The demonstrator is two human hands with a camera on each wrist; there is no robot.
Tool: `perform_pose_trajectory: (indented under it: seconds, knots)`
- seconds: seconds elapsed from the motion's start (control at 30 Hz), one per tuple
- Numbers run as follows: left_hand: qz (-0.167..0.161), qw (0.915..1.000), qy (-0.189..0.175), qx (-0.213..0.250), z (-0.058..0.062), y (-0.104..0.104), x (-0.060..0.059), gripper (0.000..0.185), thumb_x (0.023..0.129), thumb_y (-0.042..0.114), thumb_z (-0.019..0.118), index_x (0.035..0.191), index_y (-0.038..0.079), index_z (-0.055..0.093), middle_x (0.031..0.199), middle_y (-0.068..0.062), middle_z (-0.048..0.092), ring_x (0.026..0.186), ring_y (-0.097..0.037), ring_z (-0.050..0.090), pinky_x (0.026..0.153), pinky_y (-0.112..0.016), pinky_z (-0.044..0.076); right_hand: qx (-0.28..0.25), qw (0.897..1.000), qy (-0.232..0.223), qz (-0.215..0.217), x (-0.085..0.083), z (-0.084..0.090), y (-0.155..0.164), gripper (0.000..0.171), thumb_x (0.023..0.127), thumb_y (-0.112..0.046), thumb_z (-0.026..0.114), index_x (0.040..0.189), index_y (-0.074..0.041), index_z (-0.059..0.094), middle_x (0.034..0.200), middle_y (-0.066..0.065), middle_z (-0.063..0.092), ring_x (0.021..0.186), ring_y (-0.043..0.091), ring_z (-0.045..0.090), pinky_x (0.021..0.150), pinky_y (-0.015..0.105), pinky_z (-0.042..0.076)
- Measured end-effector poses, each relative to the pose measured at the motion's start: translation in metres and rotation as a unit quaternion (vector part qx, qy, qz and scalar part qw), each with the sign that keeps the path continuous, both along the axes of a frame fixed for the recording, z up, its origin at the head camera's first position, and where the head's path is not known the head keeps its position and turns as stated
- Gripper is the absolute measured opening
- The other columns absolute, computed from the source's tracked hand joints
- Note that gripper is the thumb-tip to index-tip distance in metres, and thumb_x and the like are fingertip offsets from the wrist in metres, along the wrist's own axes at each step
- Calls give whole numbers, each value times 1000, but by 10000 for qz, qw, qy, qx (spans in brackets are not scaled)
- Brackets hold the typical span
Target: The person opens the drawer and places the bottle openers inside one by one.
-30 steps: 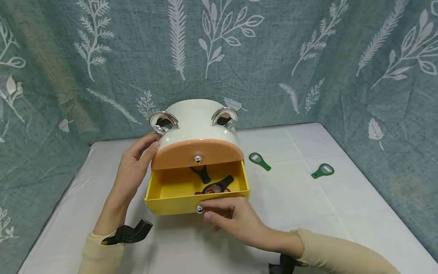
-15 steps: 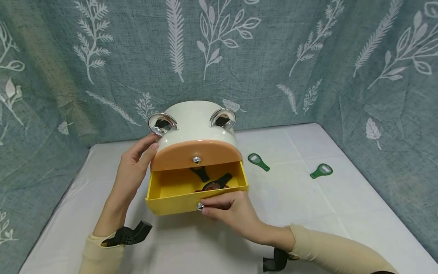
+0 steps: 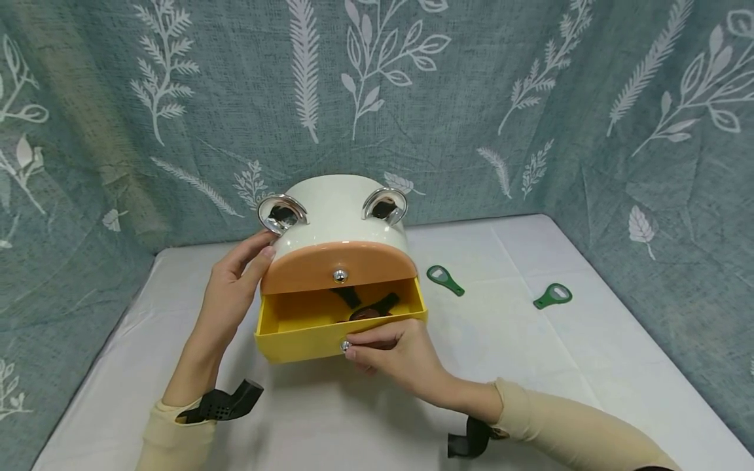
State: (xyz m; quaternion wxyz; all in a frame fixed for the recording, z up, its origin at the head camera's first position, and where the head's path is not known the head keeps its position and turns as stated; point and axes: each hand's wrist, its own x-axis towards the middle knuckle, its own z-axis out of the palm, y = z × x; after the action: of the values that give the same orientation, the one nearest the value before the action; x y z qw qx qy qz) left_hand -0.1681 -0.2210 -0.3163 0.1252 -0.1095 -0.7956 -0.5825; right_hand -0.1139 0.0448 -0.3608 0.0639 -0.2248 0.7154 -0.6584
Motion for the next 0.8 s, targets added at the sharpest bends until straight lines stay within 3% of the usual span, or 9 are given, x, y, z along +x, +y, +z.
perform_pose_trajectory:
  seconds: [0.2, 0.8]
  knots:
    - [15, 10000, -15, -3, 0, 0, 0, 46, 104, 28, 53, 144, 7, 51, 150, -7, 43, 143, -24, 26, 113, -57, 16, 49, 10000, 10, -76, -2, 15, -3, 16, 83, 2, 77, 99, 4, 77, 77, 13, 72, 64, 37, 67, 61, 42, 59]
    - [48, 10000, -17, -8, 0, 0, -1, 45, 104, 27, 53, 144, 7, 50, 151, -6, 41, 143, -23, 26, 114, -56, 18, 5, 9997, 250, -38, -19, 12, -6, 17, 83, 2, 77, 100, 5, 76, 80, 14, 73, 63, 44, 66, 57, 40, 58]
